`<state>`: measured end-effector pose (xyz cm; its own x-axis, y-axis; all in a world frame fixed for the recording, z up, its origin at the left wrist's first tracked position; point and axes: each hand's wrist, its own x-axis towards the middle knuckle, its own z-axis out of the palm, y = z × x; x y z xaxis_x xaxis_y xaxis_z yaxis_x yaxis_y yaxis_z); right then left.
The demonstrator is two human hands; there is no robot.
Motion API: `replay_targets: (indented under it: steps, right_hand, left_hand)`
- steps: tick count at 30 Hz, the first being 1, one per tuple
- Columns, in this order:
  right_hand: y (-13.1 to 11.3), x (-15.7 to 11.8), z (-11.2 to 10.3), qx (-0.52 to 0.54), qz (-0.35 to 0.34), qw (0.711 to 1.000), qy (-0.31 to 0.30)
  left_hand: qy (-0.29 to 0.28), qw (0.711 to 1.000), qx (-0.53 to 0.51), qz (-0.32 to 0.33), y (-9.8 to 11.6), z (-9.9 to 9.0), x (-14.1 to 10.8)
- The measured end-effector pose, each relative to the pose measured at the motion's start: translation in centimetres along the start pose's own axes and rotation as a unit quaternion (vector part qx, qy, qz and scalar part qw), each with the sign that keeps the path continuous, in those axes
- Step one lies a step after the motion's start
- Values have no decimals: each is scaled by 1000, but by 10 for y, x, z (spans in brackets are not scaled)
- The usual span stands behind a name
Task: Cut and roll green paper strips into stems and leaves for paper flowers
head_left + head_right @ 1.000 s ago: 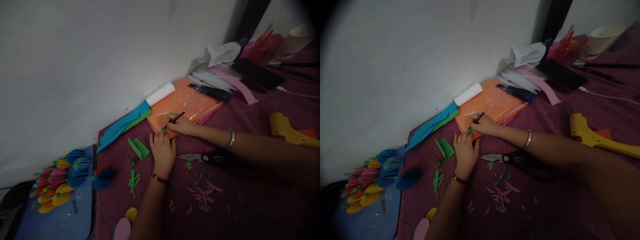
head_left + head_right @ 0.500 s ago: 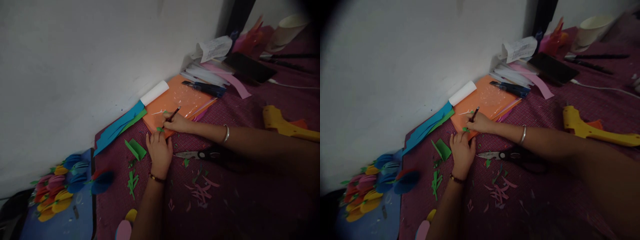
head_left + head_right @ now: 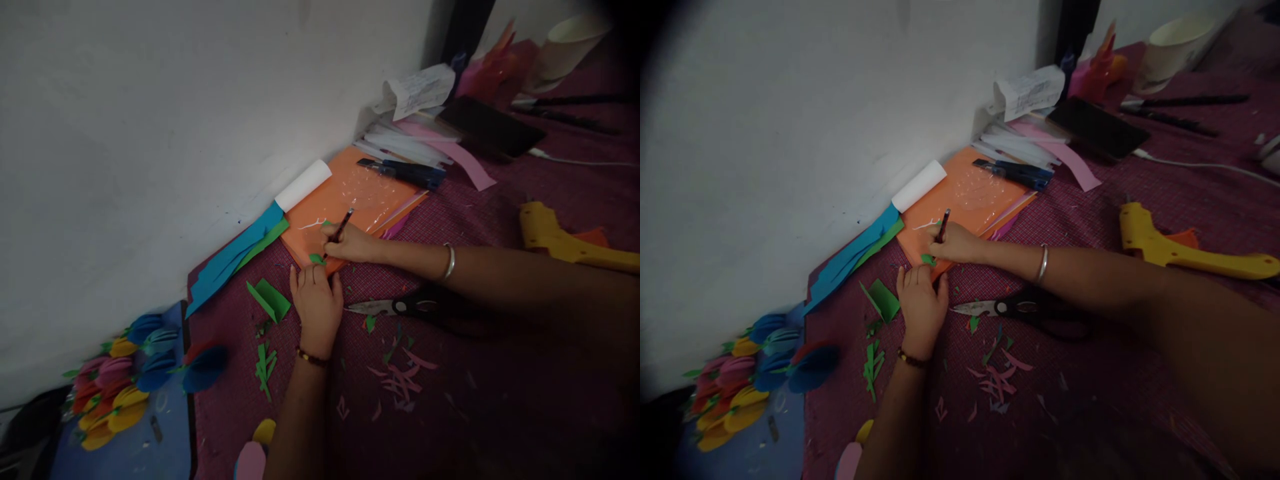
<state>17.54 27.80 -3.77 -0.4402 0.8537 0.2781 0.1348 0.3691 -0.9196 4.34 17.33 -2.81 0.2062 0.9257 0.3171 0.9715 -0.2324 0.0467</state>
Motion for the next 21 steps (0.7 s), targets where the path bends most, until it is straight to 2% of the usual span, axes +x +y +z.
replay_targets:
  steps: [7, 12, 21]
  right_hand:
    - [-5, 1, -6, 9, -3, 1000, -22]
    - [-1, 1, -8, 72, 46, 996, 39]
    - [-1, -1, -6, -2, -11, 1000, 9]
  left_hand:
    - [-1, 1000, 5, -1, 0, 0, 0]
    - [-2, 1000, 7, 5, 0, -1, -1]
    - [-13, 1000, 0, 7, 2, -3, -2]
